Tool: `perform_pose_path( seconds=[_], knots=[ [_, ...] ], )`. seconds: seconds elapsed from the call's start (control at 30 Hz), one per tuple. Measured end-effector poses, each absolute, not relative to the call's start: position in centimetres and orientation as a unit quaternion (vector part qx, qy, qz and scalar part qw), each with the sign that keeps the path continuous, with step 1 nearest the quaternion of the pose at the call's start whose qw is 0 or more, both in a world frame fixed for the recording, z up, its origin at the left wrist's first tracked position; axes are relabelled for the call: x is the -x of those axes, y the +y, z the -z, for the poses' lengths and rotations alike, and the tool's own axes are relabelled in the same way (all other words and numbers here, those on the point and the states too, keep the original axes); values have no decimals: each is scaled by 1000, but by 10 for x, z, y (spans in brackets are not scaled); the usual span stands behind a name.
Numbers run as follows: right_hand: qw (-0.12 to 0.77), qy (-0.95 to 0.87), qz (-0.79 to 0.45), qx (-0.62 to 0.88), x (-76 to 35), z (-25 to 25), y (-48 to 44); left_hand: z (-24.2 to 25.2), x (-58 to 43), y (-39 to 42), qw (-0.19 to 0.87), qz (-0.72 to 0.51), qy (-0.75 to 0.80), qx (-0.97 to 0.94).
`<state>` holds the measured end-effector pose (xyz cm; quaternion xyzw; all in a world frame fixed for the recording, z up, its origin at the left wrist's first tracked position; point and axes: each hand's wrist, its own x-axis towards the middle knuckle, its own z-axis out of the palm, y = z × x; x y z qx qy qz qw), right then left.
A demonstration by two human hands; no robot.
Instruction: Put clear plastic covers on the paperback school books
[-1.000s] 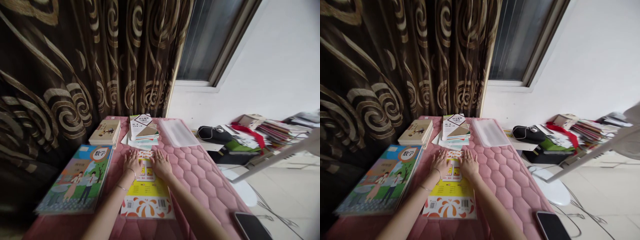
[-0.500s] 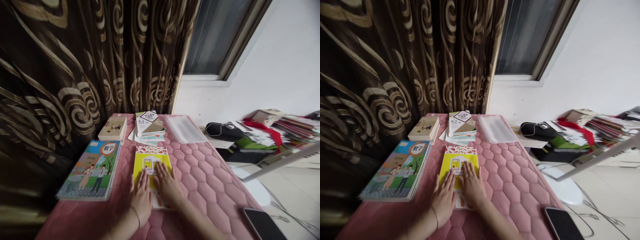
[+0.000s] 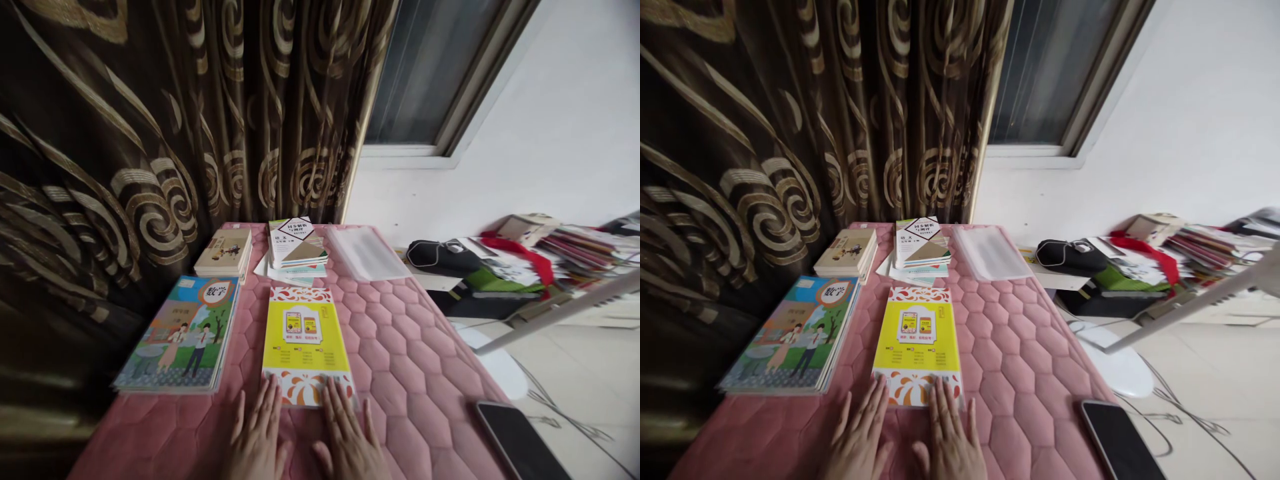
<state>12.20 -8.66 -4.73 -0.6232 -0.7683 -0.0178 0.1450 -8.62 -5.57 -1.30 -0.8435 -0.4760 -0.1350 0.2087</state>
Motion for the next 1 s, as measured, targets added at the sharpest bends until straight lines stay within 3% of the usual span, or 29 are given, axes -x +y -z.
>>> perform_pose_path(
  seconds=[0.33,0.57,0.77,1.0],
  knots=[
    [203,-740,112,631,-151,74,-93,14,115,-46,158,169,-452,861],
    [237,-746,79,618,-155,64,-76,-15,94,-5,-57,212,-651,727],
    [248,-724,67,640,-139,33,-51,-34,83,31,-188,207,-707,650],
    [177,-741,19,648,-116,18,-50,-42,76,43,-343,178,-724,571]
  ],
)
